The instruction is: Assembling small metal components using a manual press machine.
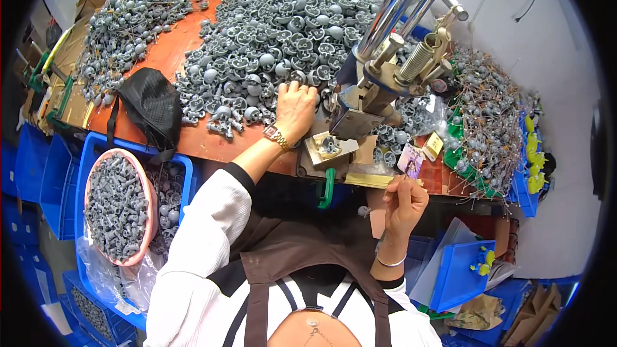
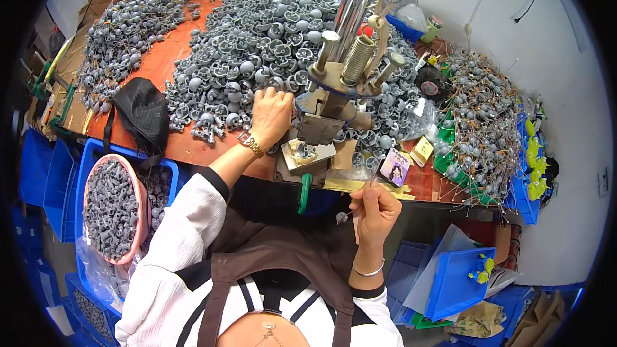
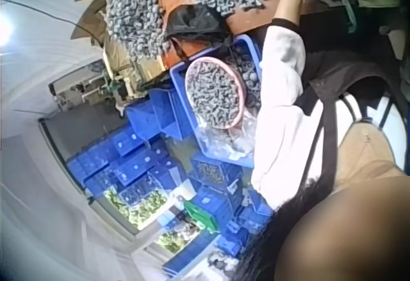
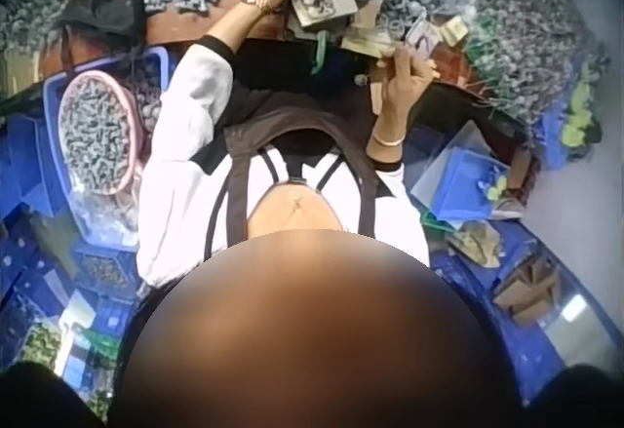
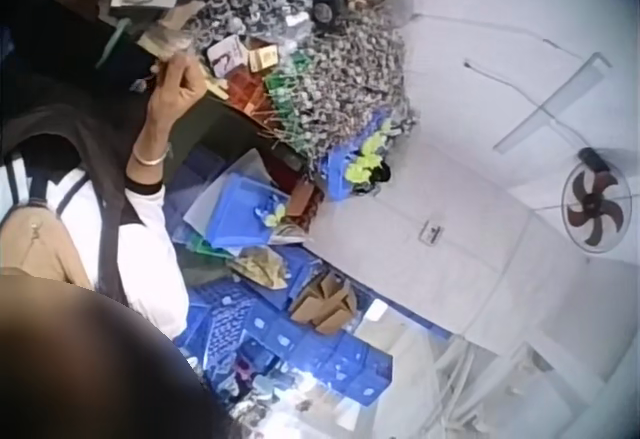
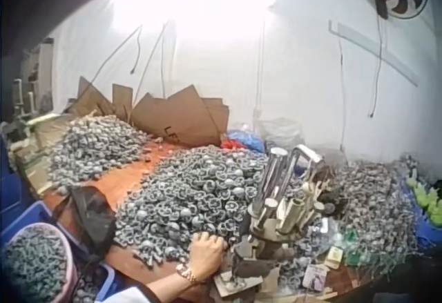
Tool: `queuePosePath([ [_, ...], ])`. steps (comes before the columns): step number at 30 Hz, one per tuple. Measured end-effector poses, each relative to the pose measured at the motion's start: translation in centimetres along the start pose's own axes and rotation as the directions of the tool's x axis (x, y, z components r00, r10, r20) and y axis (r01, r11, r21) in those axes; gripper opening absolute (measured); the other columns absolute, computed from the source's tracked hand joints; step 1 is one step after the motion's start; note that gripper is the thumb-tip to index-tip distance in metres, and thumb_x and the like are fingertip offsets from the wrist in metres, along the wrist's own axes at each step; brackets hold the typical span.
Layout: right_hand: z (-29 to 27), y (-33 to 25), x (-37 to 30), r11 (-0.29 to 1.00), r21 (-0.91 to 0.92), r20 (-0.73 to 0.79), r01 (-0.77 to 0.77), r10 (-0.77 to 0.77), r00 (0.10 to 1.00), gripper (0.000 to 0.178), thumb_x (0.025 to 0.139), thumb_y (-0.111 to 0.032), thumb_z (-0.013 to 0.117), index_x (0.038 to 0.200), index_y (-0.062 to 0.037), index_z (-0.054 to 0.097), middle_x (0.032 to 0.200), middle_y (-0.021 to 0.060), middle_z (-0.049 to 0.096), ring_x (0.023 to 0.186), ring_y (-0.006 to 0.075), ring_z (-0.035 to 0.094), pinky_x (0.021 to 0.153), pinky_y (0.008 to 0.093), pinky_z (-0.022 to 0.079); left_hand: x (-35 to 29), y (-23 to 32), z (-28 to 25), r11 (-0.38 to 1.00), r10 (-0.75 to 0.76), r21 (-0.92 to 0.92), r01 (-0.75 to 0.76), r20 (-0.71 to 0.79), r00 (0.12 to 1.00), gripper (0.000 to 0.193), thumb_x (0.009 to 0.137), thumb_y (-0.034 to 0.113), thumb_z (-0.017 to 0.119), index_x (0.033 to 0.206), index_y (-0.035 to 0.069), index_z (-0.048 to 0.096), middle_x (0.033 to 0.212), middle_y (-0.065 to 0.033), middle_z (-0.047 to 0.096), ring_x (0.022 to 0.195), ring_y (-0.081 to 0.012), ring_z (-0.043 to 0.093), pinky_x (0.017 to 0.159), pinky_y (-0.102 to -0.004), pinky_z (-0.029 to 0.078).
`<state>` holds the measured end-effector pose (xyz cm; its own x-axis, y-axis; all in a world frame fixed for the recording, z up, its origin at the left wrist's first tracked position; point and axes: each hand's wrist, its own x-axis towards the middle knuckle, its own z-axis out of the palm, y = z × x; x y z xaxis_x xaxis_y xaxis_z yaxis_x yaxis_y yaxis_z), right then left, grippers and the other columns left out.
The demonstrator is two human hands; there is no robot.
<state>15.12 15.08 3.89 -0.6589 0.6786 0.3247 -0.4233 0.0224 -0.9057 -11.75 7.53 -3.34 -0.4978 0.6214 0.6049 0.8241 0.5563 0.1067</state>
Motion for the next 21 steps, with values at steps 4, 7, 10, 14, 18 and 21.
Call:
queuePosePath([
  [4, 0.3, 0.4, -0.1, 0.999, -0.014, -0.005, -0.035, 0.035, 0.999, 0.021, 0.091, -0.006, 0.058, 0.074, 0.0062, 0.063, 0.065, 0.005, 0.057, 0.054, 0.0086, 0.051, 0.051, 0.0184, 0.039, 0.0, 0.2, 0.0, 0.999, -0.004, 0.036, 0.001, 0.092, 0.996, 0.009, 0.074, 0.009, 0.056, 0.079, 0.009, 0.063, 0.081, -0.0056, 0.065, 0.086, -0.0227, 0.056, 0.078, -0.0381, 0.036],
  [7, 0.9, 0.5, -0.6, 0.993, -0.109, 0.051, -0.05, 0.056, 0.997, 0.019, 0.089, -0.002, 0.058, 0.074, 0.0066, 0.065, 0.064, 0.0042, 0.056, 0.053, 0.0088, 0.051, 0.051, 0.0191, 0.039, 0.5, 0.2, -0.1, 0.996, -0.071, -0.046, 0.08, 0.174, 0.982, 0.01, 0.074, 0.016, 0.063, 0.08, 0.008, 0.063, 0.079, -0.0061, 0.066, 0.087, -0.0239, 0.057, 0.078, -0.0391, 0.035],
  [10, 1.7, -0.1, -0.4, 0.985, -0.17, 0.18, 0.027, 0.004, 0.984, 0.015, 0.087, -0.001, 0.059, 0.077, 0.0065, 0.067, 0.063, 0.0055, 0.057, 0.053, 0.0098, 0.053, 0.049, 0.0211, 0.041, 0.6, -0.3, 0.6, 0.982, -0.107, -0.131, 0.139, 0.229, 0.967, 0.021, 0.071, 0.023, 0.071, 0.081, 0.006, 0.063, 0.081, -0.0083, 0.066, 0.088, -0.0266, 0.057, 0.078, -0.0409, 0.035],
  [14, 1.6, -0.2, -0.6, 0.978, -0.199, 0.25, 0.067, -0.015, 0.968, 0.014, 0.087, -0.003, 0.061, 0.078, 0.0052, 0.068, 0.062, 0.0067, 0.059, 0.052, 0.0103, 0.054, 0.049, 0.0221, 0.041, 0.2, -0.1, 1.4, 0.957, -0.133, -0.221, 0.189, 0.245, 0.96, 0.028, 0.073, 0.025, 0.071, 0.087, 0.002, 0.062, 0.089, -0.0129, 0.066, 0.093, -0.0314, 0.055, 0.08, -0.0439, 0.036],
  [18, 1.1, 0.2, -0.9, 0.971, -0.232, 0.259, 0.052, 0.011, 0.966, 0.015, 0.087, -0.005, 0.062, 0.077, 0.0043, 0.068, 0.062, 0.0061, 0.061, 0.052, 0.01, 0.054, 0.048, 0.0215, 0.04, 0.2, -0.4, 1.0, 0.949, -0.121, -0.253, 0.187, 0.255, 0.959, 0.033, 0.074, 0.022, 0.069, 0.099, 0.003, 0.059, 0.09, -0.0149, 0.066, 0.094, -0.0341, 0.056, 0.079, -0.0454, 0.037],
  [21, 1.4, 0.7, -1.0, 0.973, -0.225, 0.248, 0.052, 0.005, 0.969, 0.013, 0.086, -0.004, 0.062, 0.077, 0.0038, 0.068, 0.062, 0.006, 0.061, 0.052, 0.01, 0.054, 0.049, 0.0214, 0.04, 0.4, -0.2, 0.7, 0.848, -0.165, -0.426, 0.316, 0.354, 0.921, 0.03, 0.072, 0.013, 0.062, 0.1, 0.004, 0.058, 0.086, -0.0186, 0.066, 0.087, -0.0365, 0.061, 0.078, -0.0465, 0.037],
])
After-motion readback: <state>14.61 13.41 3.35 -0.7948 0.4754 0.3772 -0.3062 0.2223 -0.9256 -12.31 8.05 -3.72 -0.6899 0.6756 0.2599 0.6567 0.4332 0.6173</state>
